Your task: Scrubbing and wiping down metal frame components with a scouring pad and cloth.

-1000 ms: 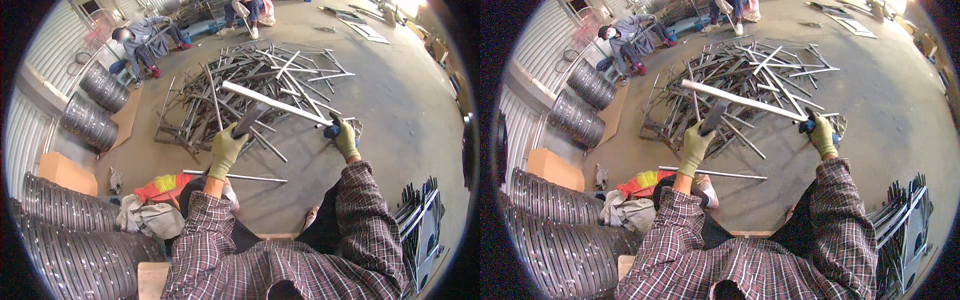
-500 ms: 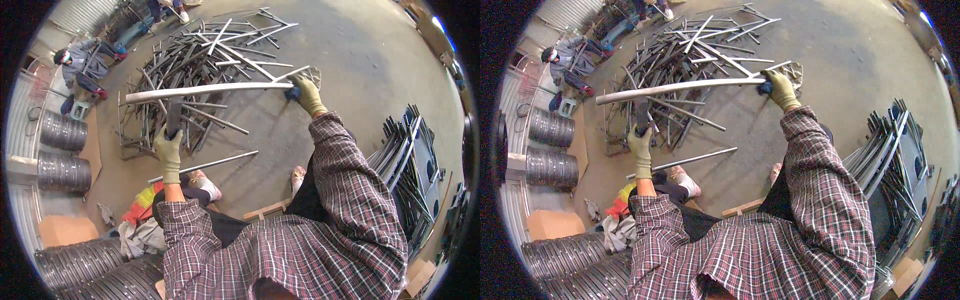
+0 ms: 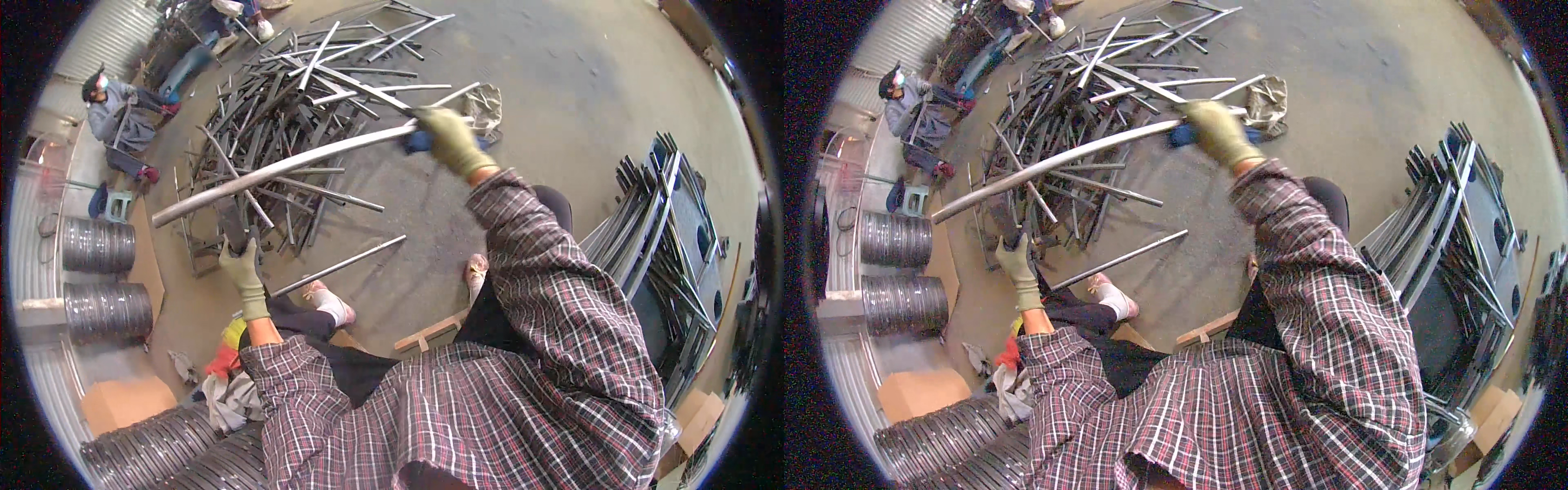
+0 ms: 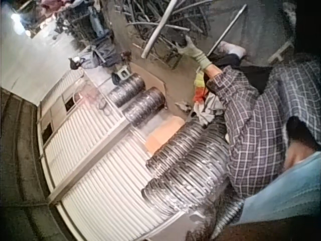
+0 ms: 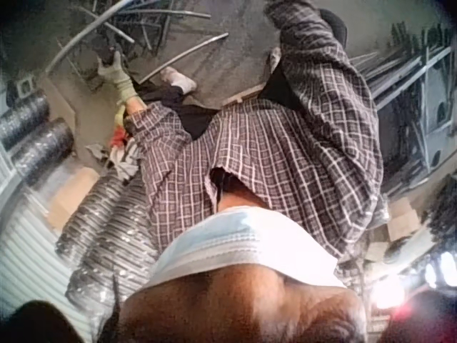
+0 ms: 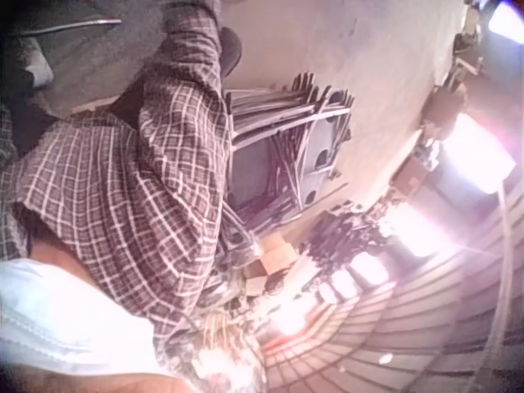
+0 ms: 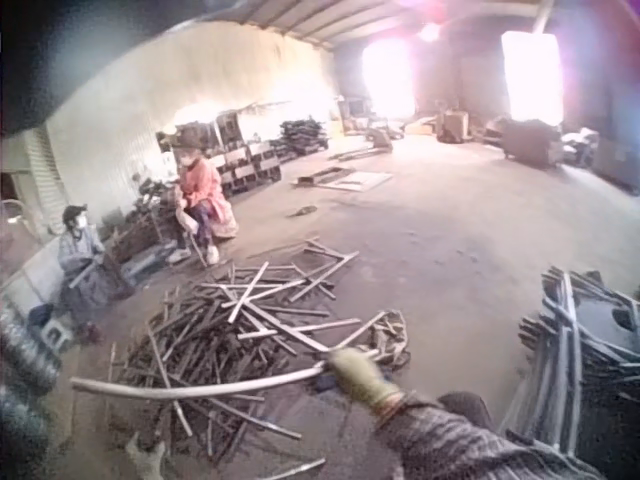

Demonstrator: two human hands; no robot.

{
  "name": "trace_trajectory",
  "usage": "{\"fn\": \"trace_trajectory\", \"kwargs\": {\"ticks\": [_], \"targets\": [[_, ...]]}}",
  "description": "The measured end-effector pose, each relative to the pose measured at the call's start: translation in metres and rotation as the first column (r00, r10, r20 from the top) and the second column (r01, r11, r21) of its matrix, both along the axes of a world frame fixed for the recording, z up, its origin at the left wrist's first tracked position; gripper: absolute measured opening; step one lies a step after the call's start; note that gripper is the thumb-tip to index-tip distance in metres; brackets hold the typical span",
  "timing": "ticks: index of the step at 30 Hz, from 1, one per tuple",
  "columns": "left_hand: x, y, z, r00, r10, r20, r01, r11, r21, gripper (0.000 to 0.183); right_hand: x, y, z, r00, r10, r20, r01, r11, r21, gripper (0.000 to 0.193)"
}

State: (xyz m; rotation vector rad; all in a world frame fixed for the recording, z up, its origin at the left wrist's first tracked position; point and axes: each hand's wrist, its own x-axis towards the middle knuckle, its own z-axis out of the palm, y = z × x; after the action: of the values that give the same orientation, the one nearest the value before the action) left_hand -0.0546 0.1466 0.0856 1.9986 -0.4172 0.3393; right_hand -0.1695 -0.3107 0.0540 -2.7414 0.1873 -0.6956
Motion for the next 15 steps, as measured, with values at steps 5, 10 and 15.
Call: {"fn": "trace_trajectory", "kwargs": {"ticks": [5, 10, 15], "targets": [[0.027, 0.040, -0.012, 0.977, -0.015, -0.215, -0.011, 0.993, -0.118, 0.028, -0.019, -0.073, -0.055, 0.989, -0.065, 0.136, 0.051, 0.993, 0.107, 0.030], [0.022, 0.028, -0.017, 0.997, -0.055, -0.061, 0.046, 0.990, -0.130, 0.022, -0.033, -0.088, -0.109, 0.975, -0.222, 0.000, 0.194, 0.852, 0.487, 0.020], [0.001, 0.061, -0.003, 0.982, 0.047, -0.182, -0.065, 0.993, -0.098, 0.023, -0.002, -0.019, -0.070, 0.850, -0.468, 0.243, -0.369, -0.201, 0.907, 0.029]]}}
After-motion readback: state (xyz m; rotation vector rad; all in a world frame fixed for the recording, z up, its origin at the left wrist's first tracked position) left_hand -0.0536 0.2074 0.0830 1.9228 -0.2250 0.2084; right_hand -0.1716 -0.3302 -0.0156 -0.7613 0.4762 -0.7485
